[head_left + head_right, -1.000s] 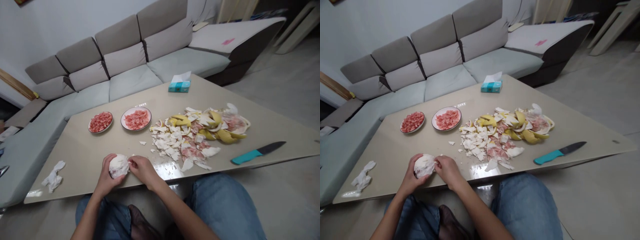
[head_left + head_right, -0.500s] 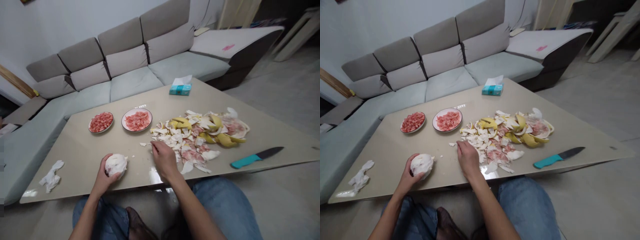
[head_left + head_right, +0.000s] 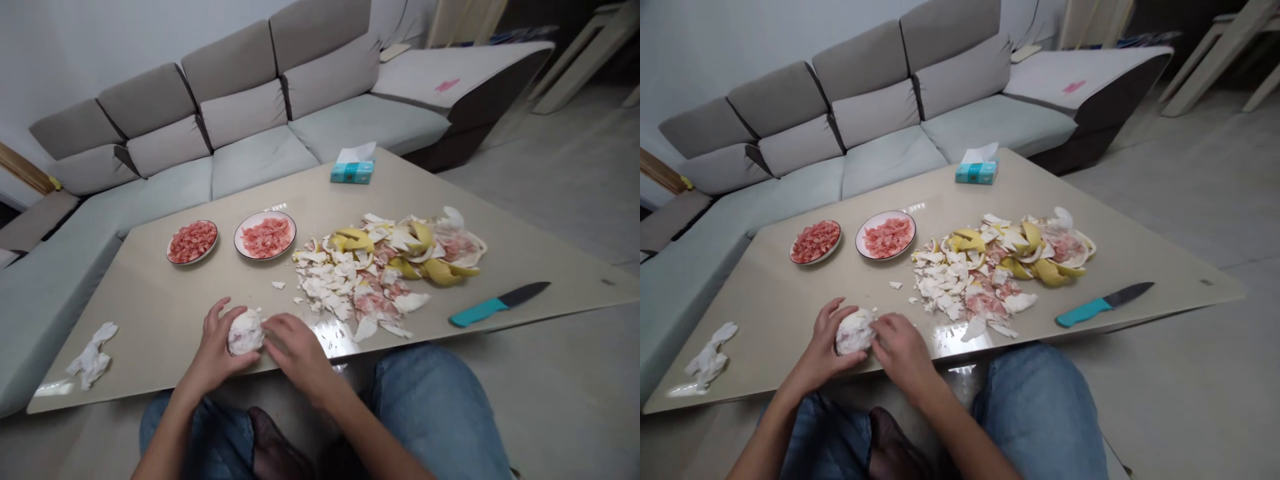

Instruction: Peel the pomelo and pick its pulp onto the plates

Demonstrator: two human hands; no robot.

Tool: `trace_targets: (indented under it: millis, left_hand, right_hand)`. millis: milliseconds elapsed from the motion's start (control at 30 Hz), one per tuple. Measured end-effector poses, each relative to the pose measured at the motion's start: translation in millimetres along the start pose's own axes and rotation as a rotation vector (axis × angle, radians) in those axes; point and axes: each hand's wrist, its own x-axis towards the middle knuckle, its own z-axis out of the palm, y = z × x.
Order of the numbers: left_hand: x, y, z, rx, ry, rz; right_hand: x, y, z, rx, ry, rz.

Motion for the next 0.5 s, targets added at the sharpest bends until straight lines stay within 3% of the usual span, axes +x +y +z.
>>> trace_targets:
  millis: [200,500]
  left_hand:
    - [-2,-7,-5.3,0.033,-0.064,0.107]
    - [4,-5,-0.3,-0.05,-0.038,0.111]
  right_hand:
    - [-13,-11,23,0.032,0.004,0.031]
    - [7,-5,8,-0.075,-0.193,-0.118]
